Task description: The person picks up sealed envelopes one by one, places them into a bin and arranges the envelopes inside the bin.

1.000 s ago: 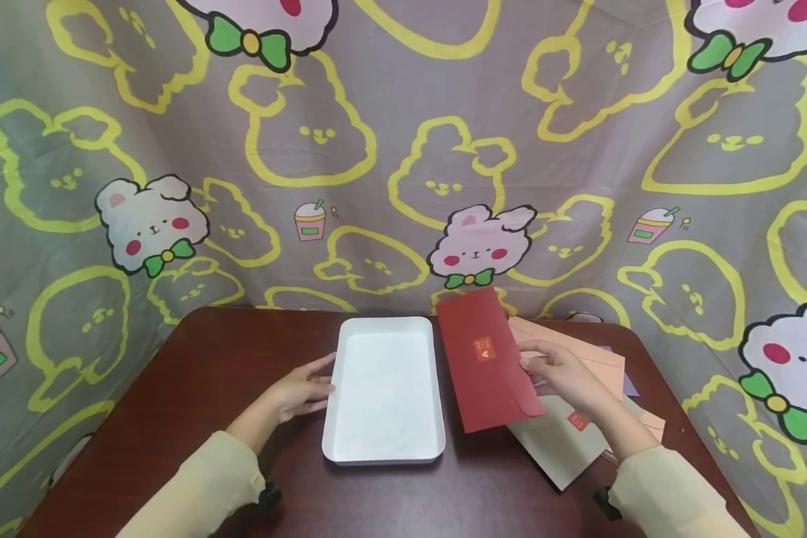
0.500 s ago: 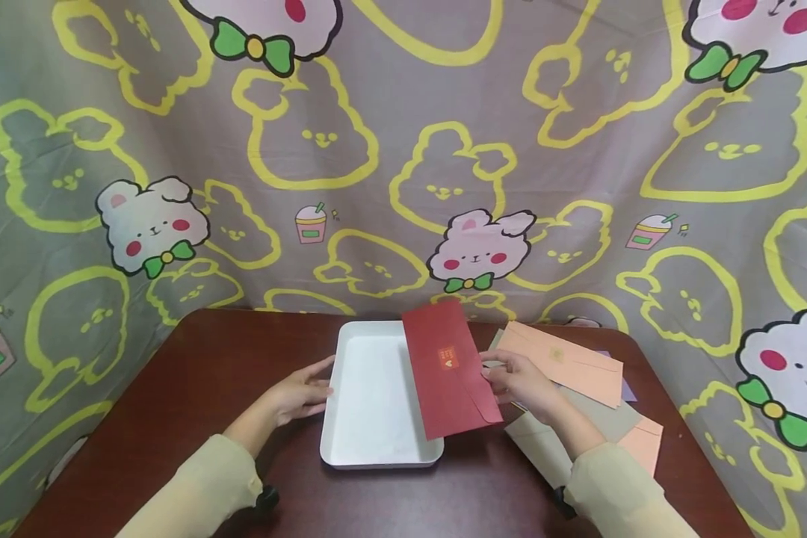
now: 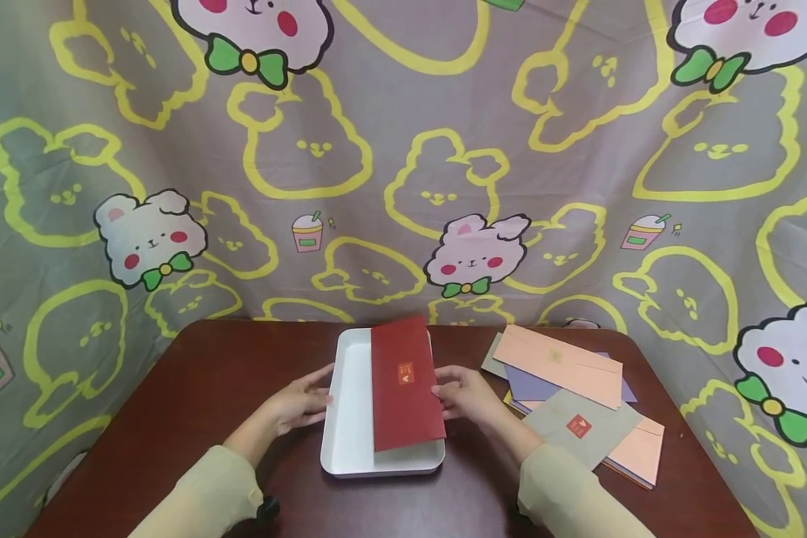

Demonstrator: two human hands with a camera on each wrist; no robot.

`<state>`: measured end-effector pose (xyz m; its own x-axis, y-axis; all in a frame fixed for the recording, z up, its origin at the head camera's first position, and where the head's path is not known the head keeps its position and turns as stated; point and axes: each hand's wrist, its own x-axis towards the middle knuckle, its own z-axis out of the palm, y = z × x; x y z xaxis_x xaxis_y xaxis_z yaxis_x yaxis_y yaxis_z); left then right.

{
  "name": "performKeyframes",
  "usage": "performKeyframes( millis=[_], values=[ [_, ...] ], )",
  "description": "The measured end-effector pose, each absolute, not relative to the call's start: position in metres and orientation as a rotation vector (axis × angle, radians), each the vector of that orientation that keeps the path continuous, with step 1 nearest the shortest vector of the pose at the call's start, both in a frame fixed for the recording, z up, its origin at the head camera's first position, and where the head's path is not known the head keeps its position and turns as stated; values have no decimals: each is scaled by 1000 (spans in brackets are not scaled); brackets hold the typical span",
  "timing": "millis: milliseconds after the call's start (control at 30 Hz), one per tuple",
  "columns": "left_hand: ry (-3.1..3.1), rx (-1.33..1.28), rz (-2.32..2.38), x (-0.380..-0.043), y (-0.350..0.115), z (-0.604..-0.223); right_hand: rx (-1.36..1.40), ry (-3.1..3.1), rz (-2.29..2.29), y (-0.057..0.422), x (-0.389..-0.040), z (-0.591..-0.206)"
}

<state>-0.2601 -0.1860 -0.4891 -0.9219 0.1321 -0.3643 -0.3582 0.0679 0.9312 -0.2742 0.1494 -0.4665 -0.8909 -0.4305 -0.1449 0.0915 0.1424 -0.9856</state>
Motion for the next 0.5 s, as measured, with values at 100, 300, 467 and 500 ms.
performKeyframes(
  millis=[100, 300, 467, 500],
  values=[
    [1997, -220, 1916, -258, -186, -489, -289, 2020, -1820, 140, -275, -470],
    [2002, -214, 1914, -258, -186, -489, -265, 2039, -1827, 125, -277, -474],
    [2002, -204, 1924, -259, -185, -490, -300, 2062, -1799, 115, -278, -473],
    [2002, -204, 1930, -259, -185, -489, -306, 2076, -1790, 114, -278, -473]
  ],
)
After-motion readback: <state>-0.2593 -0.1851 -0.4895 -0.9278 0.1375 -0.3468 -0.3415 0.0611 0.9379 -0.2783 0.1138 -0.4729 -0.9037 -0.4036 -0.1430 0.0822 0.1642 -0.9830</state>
